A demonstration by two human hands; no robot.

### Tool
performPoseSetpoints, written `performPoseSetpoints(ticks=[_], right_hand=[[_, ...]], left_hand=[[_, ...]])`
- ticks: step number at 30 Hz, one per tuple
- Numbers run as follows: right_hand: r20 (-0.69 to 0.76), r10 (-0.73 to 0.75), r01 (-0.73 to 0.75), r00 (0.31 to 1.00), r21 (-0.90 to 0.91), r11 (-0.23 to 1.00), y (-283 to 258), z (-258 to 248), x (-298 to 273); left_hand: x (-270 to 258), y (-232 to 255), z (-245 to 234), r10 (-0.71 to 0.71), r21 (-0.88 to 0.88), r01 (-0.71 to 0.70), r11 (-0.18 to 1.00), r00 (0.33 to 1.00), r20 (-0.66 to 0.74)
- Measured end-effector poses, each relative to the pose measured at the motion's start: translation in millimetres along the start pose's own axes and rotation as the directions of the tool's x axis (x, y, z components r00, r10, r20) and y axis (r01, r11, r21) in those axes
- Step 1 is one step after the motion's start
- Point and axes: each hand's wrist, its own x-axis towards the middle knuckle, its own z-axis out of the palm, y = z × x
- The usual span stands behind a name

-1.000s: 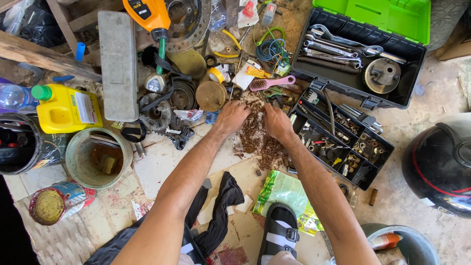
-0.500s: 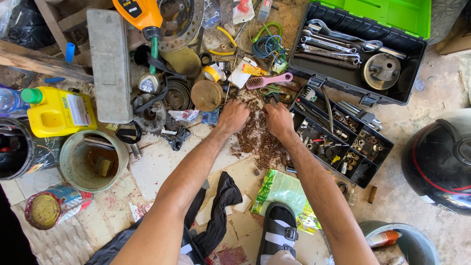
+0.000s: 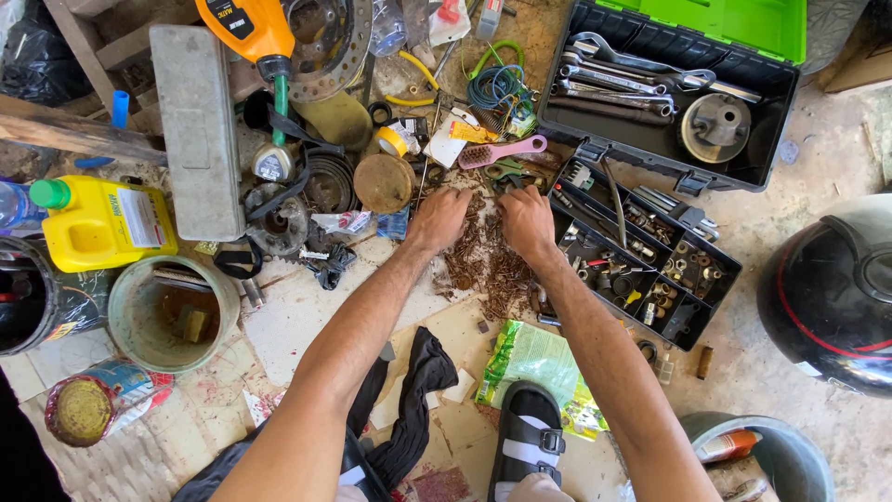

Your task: The recorder is cleaning and reassembling mechanical components of a motorcycle clutch/CVT assembly.

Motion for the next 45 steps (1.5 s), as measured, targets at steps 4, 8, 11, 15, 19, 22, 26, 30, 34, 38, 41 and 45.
performPoseSetpoints(ticks=[4, 8, 11, 15, 19, 22, 26, 30, 34, 38, 41, 45], right_hand=[[0.038, 0.023, -0.022, 0.999, -0.011, 1.0, -1, 1, -2], [0.031, 0.065, -0.065, 0.997, -0.011, 0.998, -8, -5, 3], [0.013, 0.09, -0.09, 0.996, 0.008, 0.996, -5, -6, 8], [0.045, 0.095, -0.098, 0.994, 0.064, 0.993, -6, -8, 16], [0.041, 0.048, -0.046, 0.998, -0.037, 0.998, 8, 25, 11], [0.174, 0.088, -0.063, 0.981, -0.142, 0.988, -10, 5, 15], [0.23, 0.14, -0.084, 0.963, -0.238, 0.968, -19, 2, 20], [0.303, 0.166, -0.057, 0.938, -0.336, 0.94, -31, -8, 26], [0.306, 0.185, -0.083, 0.934, -0.318, 0.945, -33, -12, 26], [0.232, 0.188, -0.151, 0.954, -0.167, 0.974, -20, -11, 22], [0.191, 0.105, -0.095, 0.976, -0.063, 0.994, -18, -14, 17], [0.238, 0.063, -0.035, 0.969, -0.119, 0.992, -18, -5, 12]], left_hand=[[0, 13, -24, -0.016, -0.068, 0.013, 0.998, 0.999, -0.034], [5, 16, -18, -0.029, -0.063, 0.02, 0.998, 0.989, -0.147], [9, 21, -17, -0.077, -0.015, 0.075, 0.997, 0.991, -0.107], [16, 23, -6, -0.115, 0.05, 0.121, 0.991, 0.986, -0.119], [19, 28, -4, -0.138, 0.039, 0.147, 0.988, 0.976, -0.168], [19, 29, -8, -0.164, -0.003, 0.165, 0.986, 0.978, -0.126], [14, 32, -17, -0.127, -0.046, 0.123, 0.991, 0.988, -0.084], [14, 21, -2, -0.07, -0.091, 0.063, 0.994, 0.994, -0.079], [-1, 17, -14, 0.073, -0.075, -0.103, 0.992, 0.943, -0.324], [-17, 15, -36, 0.0, -0.135, -0.028, 0.99, 0.98, -0.201], [-26, 12, -45, -0.064, -0.119, 0.049, 0.992, 0.99, -0.124], [-34, 4, -44, -0.073, -0.111, 0.059, 0.992, 0.99, -0.123]])
